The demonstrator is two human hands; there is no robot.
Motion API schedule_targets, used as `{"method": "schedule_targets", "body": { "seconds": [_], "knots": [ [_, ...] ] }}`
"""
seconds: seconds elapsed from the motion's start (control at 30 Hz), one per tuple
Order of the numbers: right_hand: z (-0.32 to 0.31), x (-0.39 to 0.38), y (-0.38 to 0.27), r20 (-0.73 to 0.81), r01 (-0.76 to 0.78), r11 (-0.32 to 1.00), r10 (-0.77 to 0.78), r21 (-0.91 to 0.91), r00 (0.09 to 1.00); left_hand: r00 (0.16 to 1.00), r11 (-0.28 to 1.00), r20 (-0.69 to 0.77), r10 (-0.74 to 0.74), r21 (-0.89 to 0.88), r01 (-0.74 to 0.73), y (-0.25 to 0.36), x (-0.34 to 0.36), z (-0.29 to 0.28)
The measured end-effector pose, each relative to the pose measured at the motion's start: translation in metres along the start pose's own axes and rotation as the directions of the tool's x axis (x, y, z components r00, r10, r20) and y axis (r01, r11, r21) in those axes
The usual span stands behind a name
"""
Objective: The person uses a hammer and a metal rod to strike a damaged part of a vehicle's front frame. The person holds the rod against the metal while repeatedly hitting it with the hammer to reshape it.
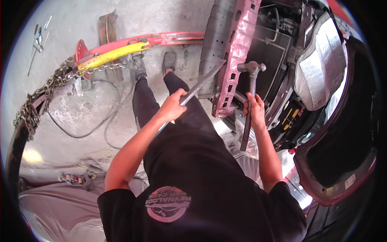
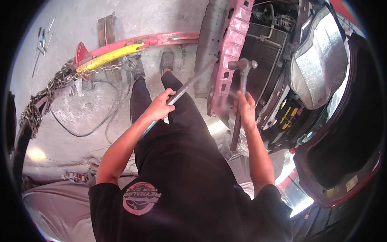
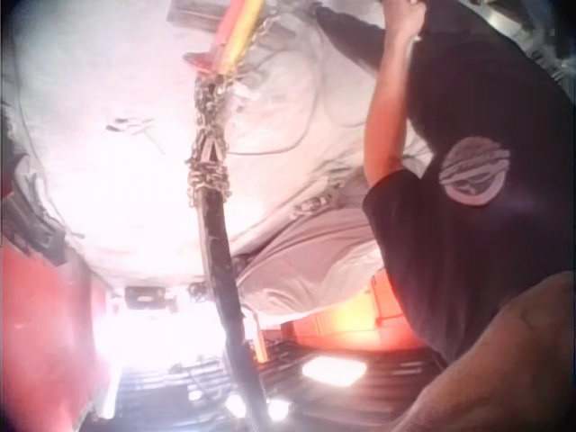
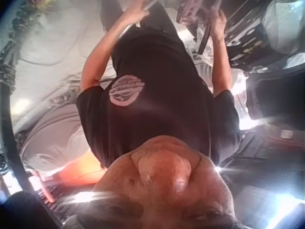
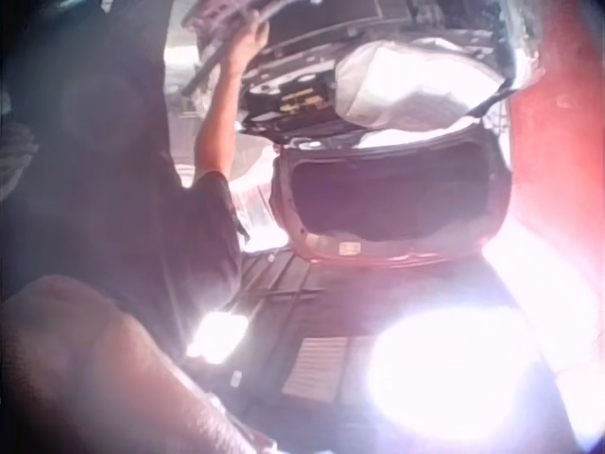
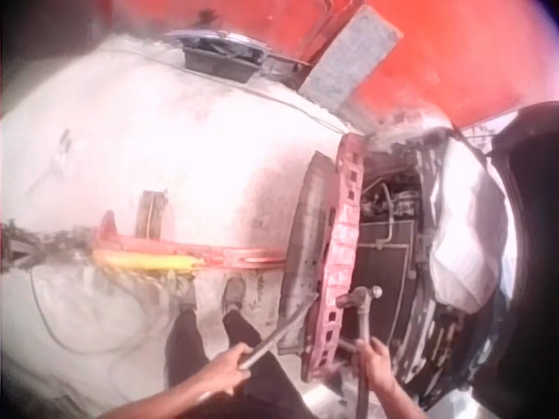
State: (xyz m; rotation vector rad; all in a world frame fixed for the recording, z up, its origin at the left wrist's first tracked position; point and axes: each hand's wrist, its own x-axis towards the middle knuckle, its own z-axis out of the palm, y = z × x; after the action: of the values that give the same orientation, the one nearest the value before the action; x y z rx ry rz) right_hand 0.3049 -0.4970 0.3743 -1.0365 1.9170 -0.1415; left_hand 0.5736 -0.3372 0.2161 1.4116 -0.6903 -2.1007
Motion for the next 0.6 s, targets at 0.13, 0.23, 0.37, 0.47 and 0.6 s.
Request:
{"method": "schedule_targets", "body": {
  "seconds": [0.13,0.23,0.37,0.47,0.6],
  "knots": [
    [-0.009,0.033,-0.016,0.074,0.086,0.97,-0.071,-0.226,0.995,0.964,0.968,-0.159,0.213,0.171,-0.186,-0.014,0.008,0.032],
    [-0.018,0.061,-0.031,0.133,0.177,0.912,-0.137,-0.37,0.982,0.965,0.984,-0.243,0.096,0.171,-0.055,-0.004,0.009,0.049],
    [-0.024,0.078,-0.057,0.151,0.254,0.865,-0.208,-0.432,0.966,0.907,0.957,-0.373,0.196,0.274,-0.094,-0.009,0.014,0.064],
    [-0.027,0.084,-0.065,0.163,0.274,0.853,-0.224,-0.443,0.961,0.917,0.967,-0.368,0.155,0.245,-0.065,-0.008,0.013,0.065],
    [-0.026,0.088,-0.069,0.171,0.259,0.85,-0.201,-0.46,0.965,0.94,0.979,-0.319,0.12,0.196,-0.058,-0.019,0.018,0.059]
  ]
}}
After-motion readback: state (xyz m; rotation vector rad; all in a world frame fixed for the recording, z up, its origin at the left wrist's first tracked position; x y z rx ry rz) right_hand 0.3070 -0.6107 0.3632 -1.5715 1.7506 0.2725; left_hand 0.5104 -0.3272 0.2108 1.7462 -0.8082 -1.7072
